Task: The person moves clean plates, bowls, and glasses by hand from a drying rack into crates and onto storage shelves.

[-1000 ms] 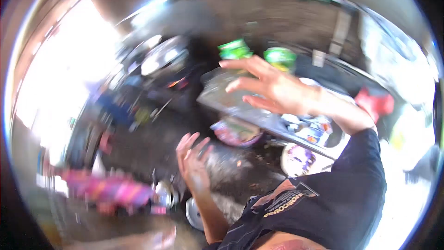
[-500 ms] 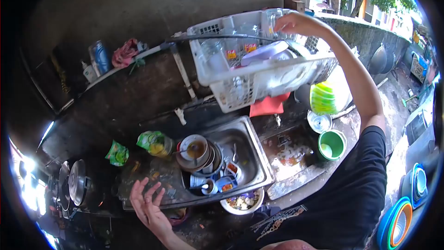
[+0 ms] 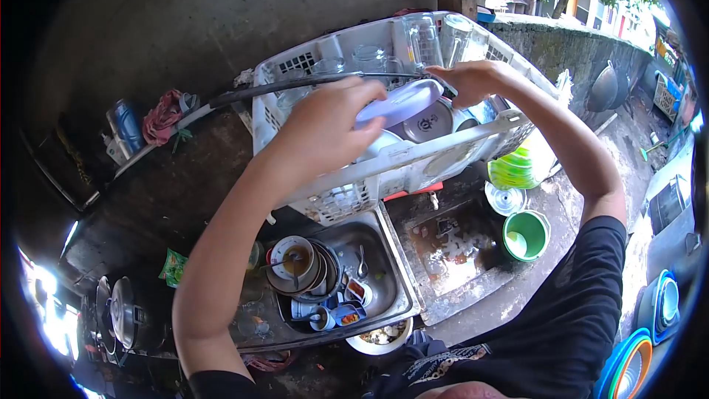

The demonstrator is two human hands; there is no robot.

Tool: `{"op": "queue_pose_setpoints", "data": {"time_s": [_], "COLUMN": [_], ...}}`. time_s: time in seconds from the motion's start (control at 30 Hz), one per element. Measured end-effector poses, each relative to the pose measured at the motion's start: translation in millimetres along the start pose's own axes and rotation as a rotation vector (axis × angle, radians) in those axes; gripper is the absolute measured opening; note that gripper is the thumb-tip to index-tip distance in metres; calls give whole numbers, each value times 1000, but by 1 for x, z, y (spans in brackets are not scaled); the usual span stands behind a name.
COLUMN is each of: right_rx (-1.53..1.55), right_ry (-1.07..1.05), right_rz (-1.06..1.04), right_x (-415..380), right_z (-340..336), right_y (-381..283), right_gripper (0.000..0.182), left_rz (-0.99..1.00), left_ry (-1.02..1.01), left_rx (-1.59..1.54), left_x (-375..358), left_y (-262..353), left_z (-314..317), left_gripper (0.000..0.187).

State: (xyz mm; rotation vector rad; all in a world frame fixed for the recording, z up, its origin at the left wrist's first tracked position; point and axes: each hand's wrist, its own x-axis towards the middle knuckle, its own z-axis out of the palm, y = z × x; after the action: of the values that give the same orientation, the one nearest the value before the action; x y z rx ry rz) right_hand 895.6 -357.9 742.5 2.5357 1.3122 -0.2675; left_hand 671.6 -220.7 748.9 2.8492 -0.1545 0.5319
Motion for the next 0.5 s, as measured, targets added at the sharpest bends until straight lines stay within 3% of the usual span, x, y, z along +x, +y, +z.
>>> {"op": "queue_pose_setpoints", "data": {"time_s": [0.03, 0.13, 0.17, 0.3, 0.5], "right_rx": [-36, -114, -78, -112, -32], "right_ry": [280, 312, 448, 818, 916], "right_rz": [-65, -51, -131, -151, -28], "right_x": [1, 13, 12, 13, 4], "right_z": [14, 20, 25, 32, 9], "right_y": [7, 19, 23, 21, 14], "right_gripper": [73, 34, 13, 9, 11], "left_rz": [-6, -54, -71, 38, 49], "left_ry": [-85, -277, -303, -197, -5], "left_rx": [100, 239, 223, 370, 406], "left_x": [22, 57, 62, 69, 64], "left_y": [-7, -14, -15, -26, -30], "left_z": [14, 43, 49, 64, 50], "left_gripper": [30, 35, 34, 26, 13]}}
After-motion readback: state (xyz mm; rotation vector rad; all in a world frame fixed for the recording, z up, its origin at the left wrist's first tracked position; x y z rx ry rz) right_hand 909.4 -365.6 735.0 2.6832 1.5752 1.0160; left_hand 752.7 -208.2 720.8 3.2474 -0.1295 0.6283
